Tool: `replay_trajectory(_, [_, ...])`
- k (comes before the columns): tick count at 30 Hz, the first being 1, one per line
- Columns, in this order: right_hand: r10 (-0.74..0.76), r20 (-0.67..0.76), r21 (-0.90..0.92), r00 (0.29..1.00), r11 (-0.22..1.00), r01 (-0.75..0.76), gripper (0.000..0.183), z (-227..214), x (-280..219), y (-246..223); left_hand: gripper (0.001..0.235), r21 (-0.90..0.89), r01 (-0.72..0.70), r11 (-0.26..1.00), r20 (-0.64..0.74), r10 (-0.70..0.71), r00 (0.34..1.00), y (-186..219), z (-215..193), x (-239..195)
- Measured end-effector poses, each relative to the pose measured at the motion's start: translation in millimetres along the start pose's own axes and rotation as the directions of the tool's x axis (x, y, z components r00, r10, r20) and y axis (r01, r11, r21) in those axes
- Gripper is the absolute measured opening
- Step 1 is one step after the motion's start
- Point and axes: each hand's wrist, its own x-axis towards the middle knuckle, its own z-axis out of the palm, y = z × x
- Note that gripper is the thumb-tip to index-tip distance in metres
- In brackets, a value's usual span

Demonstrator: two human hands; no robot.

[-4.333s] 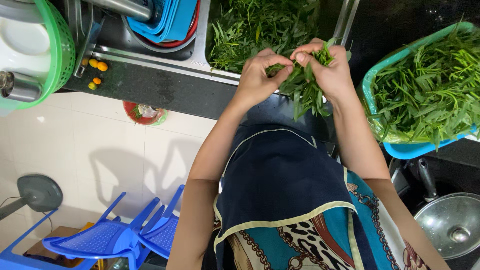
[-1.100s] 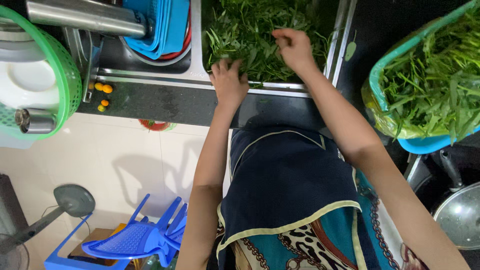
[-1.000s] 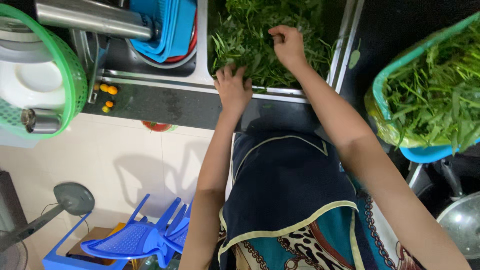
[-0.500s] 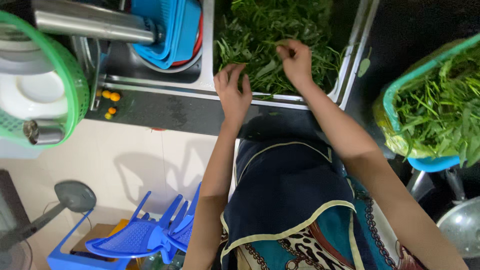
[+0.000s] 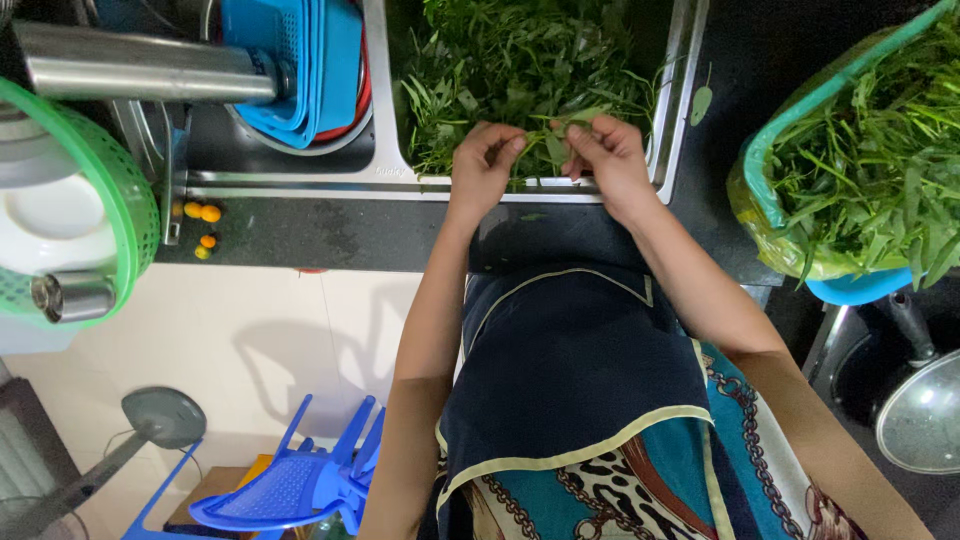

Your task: The person sorts a large pile of green leafy vegetables in a metal sink, picking up bunches and separating them by hand. The person places the sorted vegetables into a blue plastic basket on the counter. The task involves repetitive picking, separating, and placing of the greens.

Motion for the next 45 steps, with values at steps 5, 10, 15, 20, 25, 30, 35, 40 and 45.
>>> replay_trajectory(5, [0.029,0.091,0.081,0.995,0.996,-0.037,0.021,3,-3,-30,0.007,0.335,-0.105,0.936,-0.058,0.131,0.99,15,-20,-8])
replay_trajectory(10, [0.004,0.099,0.078,0.995,0.997,-0.011,0.023,6,-5,-47,0.006,0.322,-0.131,0.938,-0.105,0.173,0.979,28,-23,-13])
replay_trajectory(15, [0.099,0.165,0.186,0.981,0.974,-0.129,0.026,4,-13,-70,0.006,0.149,-0.009,0.989,-0.148,0.031,0.988,13,-23,-18])
replay_trajectory(20, [0.096,0.168,0.221,0.981,0.966,-0.132,0.015,-8,-16,-76,0.013,-0.496,0.154,0.855,-0.007,-0.181,0.983,-15,-26,-15])
replay_trajectory(25, [0.167,0.107,0.059,0.98,0.983,-0.174,0.021,-14,-10,-55,0.013,-0.493,0.182,0.851,0.032,-0.191,0.981,-9,-30,-18])
replay_trajectory(30, [0.144,-0.015,0.287,0.989,0.949,-0.134,0.017,-24,-1,-51,0.013,0.722,-0.078,0.687,-0.25,0.365,0.897,16,-37,-34])
replay_trajectory(35, [0.024,-0.044,0.195,0.999,0.981,-0.015,0.019,-25,-2,-48,0.042,0.283,0.016,0.959,-0.126,0.021,0.992,45,-16,-33])
replay_trajectory(40, [-0.151,-0.003,-0.116,0.988,0.982,0.15,0.018,-8,-6,-31,0.033,-0.412,0.323,0.852,0.236,-0.243,0.941,44,19,-34])
replay_trajectory(45, [-0.298,0.292,-0.526,0.909,0.744,0.412,0.019,9,-27,-48,0.016,0.17,0.217,0.961,0.001,-0.22,0.976,43,21,-47])
